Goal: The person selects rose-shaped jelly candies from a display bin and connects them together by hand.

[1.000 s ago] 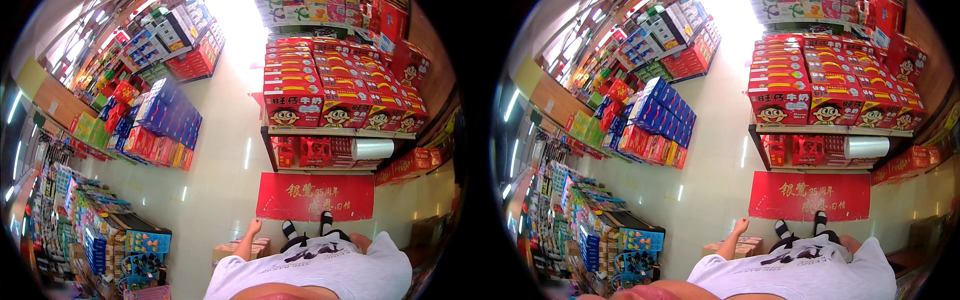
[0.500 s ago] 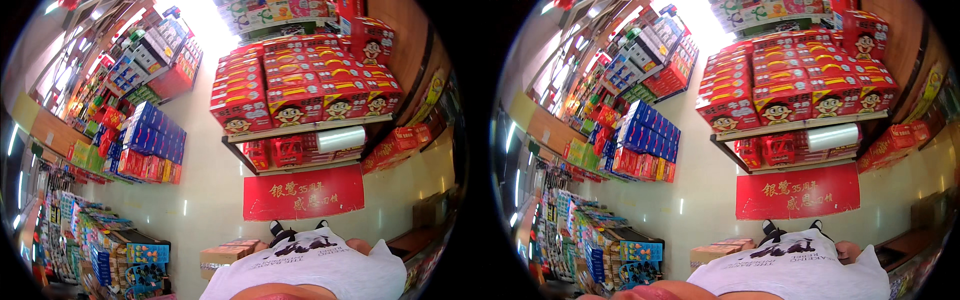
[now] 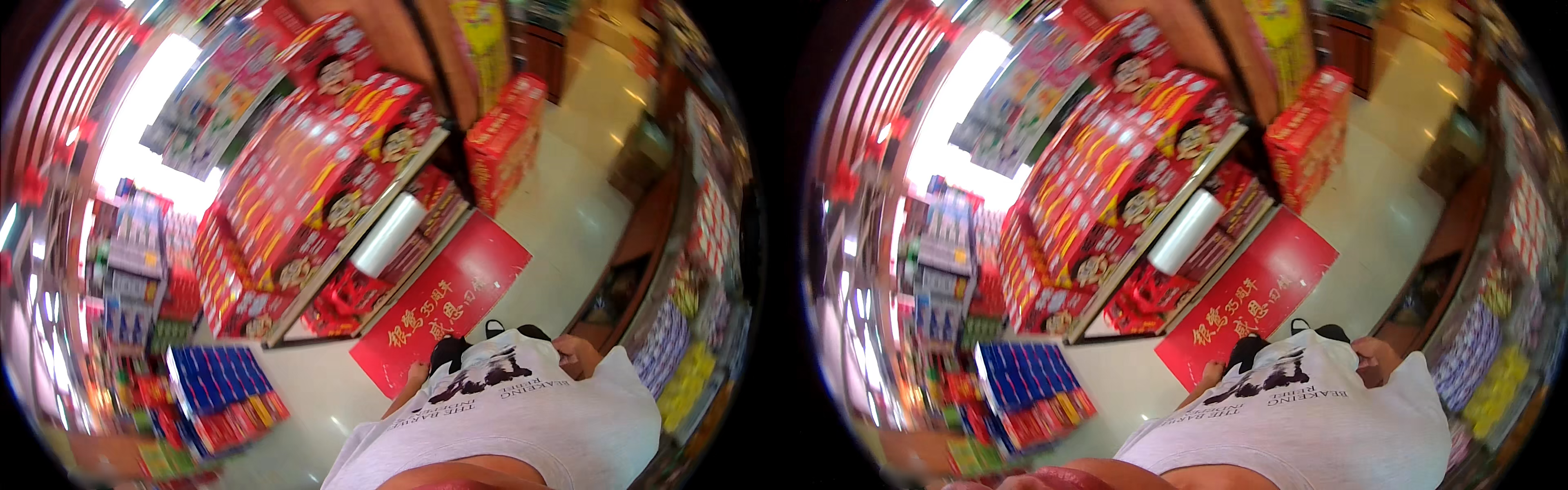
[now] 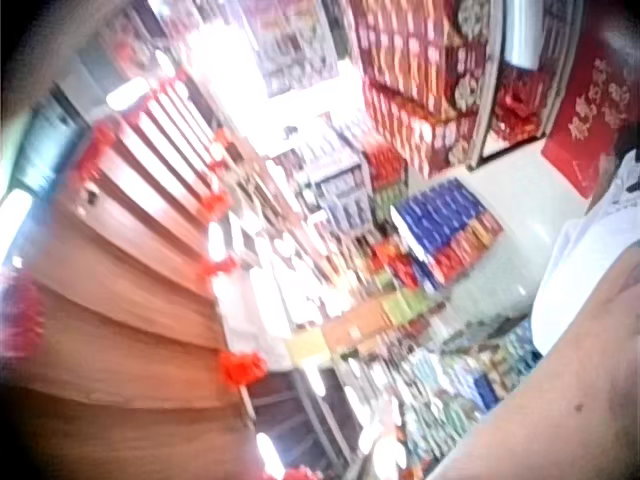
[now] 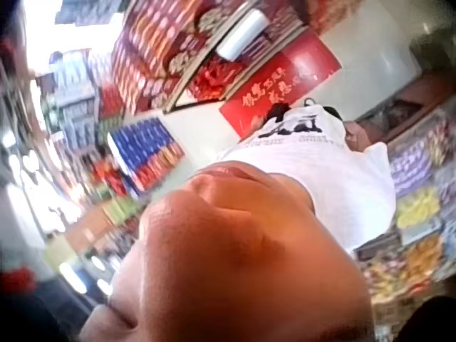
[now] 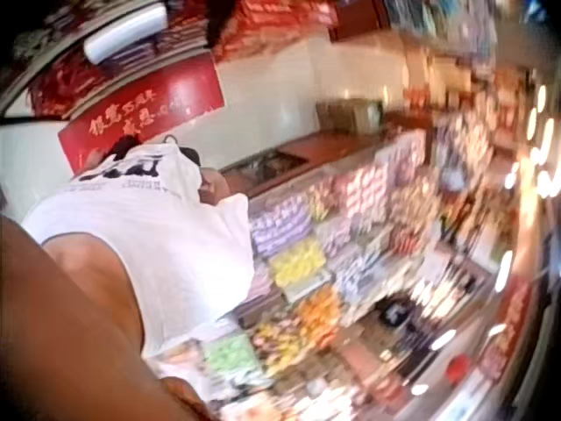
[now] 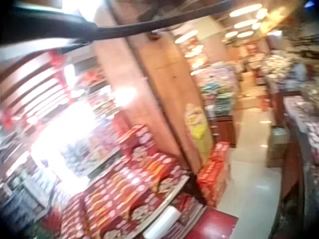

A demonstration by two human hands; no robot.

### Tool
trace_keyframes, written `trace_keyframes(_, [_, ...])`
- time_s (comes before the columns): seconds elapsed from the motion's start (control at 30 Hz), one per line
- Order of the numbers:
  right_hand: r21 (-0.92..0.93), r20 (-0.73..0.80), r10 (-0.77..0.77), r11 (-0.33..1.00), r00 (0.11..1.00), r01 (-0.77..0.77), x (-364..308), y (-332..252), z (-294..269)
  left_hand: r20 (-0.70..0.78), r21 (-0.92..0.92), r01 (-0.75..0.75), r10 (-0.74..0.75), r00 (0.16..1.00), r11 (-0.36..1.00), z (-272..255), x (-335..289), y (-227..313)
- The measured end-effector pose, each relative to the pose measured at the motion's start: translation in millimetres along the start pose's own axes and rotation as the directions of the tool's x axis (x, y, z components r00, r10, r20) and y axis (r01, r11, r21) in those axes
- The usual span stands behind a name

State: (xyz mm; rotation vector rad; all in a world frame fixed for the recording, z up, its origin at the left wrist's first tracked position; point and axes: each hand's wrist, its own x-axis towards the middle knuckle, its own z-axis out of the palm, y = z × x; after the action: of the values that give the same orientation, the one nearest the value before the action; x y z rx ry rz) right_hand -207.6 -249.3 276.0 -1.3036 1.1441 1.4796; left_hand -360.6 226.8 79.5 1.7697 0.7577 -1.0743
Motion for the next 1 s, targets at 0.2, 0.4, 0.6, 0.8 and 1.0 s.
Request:
trace_keyframes(0.2, [0.373, -0.205, -0.148, 0.902, 0.968, 0.217, -7, 53, 51, 0.121, 0.073, -0.172, 0.163, 0.979, 0.982, -55, 96, 93])
trace_keyframes(0.4, [0.586, -0.558, 0.019, 0.718, 0.83, 0.377, 20, 65, 115, 0.384, 0.451, -0.475, 0.316, 0.868, 0.756, -79, 133, 247])
trace_keyframes(0.6, [0.665, -0.555, 0.075, 0.638, 0.828, 0.388, -6, -33, 166, 0.635, 0.556, -0.656, 0.249, 0.731, 0.51, -97, 221, 333])
trace_keyframes(0.8, [0.246, -0.506, -0.031, 0.953, 0.862, 0.178, 4, -78, 168, 0.658, 0.275, -0.672, 0.375, 0.653, 0.687, -101, 316, 398])
trace_keyframes(1.0, [0.273, -0.575, 0.087, 0.958, 0.813, 0.091, -23, -134, 141, 0.498, 0.338, -0.617, 0.421, 0.758, 0.711, -126, 369, 430])
